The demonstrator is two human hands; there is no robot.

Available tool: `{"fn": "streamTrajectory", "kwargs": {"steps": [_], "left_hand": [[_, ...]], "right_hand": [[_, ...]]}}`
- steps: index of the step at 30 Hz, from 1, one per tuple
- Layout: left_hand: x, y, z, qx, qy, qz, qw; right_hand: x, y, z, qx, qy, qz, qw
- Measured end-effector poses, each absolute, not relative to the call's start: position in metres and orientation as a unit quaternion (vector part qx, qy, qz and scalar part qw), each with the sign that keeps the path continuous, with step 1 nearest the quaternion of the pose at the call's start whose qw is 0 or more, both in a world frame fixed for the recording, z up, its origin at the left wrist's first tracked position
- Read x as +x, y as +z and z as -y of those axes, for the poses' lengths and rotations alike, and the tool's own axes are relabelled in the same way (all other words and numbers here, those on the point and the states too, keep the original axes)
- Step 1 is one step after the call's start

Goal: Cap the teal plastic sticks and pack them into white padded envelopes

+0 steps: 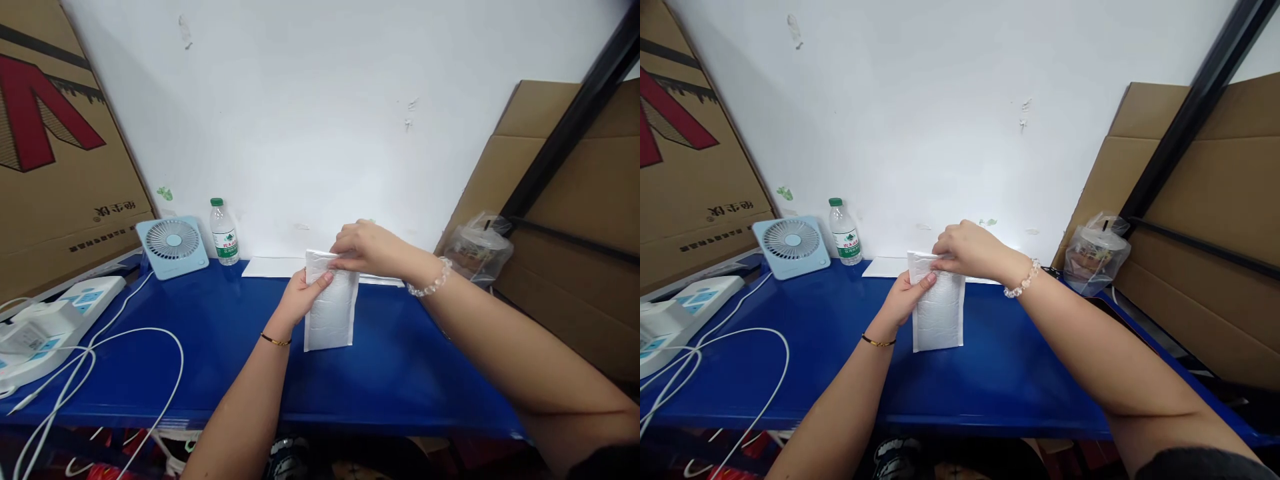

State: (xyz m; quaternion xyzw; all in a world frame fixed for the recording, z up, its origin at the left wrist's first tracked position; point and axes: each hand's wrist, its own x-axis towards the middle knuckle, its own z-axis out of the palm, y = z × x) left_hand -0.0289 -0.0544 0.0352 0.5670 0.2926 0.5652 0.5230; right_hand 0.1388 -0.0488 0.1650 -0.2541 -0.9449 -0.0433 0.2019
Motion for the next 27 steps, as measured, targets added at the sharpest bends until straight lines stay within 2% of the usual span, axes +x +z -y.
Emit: {"fn": "streamTrajectory", "kwargs": {"steps": [3,5,9,11,16,19,21,24,27], "left_hand": [[-0.031,0.036,0.052,0.579,0.555,-0.297,0.519],[-0.036,0.036,0.048,0.565,0.606,-0.33,0.453],[-0.052,0.034,0.037,0.408,0.776,-0.416,0.241],[-0.058,0.033,0.032,0.343,0.807,-0.42,0.233],[-0.064,0.027,0.023,0.215,0.776,-0.427,0.412],[-0.066,0.022,0.02,0.175,0.764,-0.423,0.454],[-0.068,0.021,0.019,0.15,0.767,-0.42,0.46],[-0.068,0.021,0.018,0.098,0.76,-0.433,0.474],[-0.067,0.017,0.015,0.062,0.727,-0.458,0.507]], "right_hand": [[0.143,0.169,0.04,-0.306,0.046,0.927,0.212],[0.155,0.171,0.026,-0.373,0.072,0.884,0.273],[0.199,0.158,-0.017,-0.513,0.143,0.718,0.447],[0.223,0.138,-0.039,-0.59,0.171,0.629,0.476],[0.265,0.081,-0.072,-0.71,0.112,0.553,0.422],[0.274,0.065,-0.079,-0.745,0.068,0.546,0.378],[0.268,0.062,-0.081,-0.746,-0.01,0.559,0.362],[0.23,0.054,-0.079,-0.66,-0.143,0.655,0.338],[0.16,0.032,-0.071,-0.49,-0.083,0.829,0.258]]}}
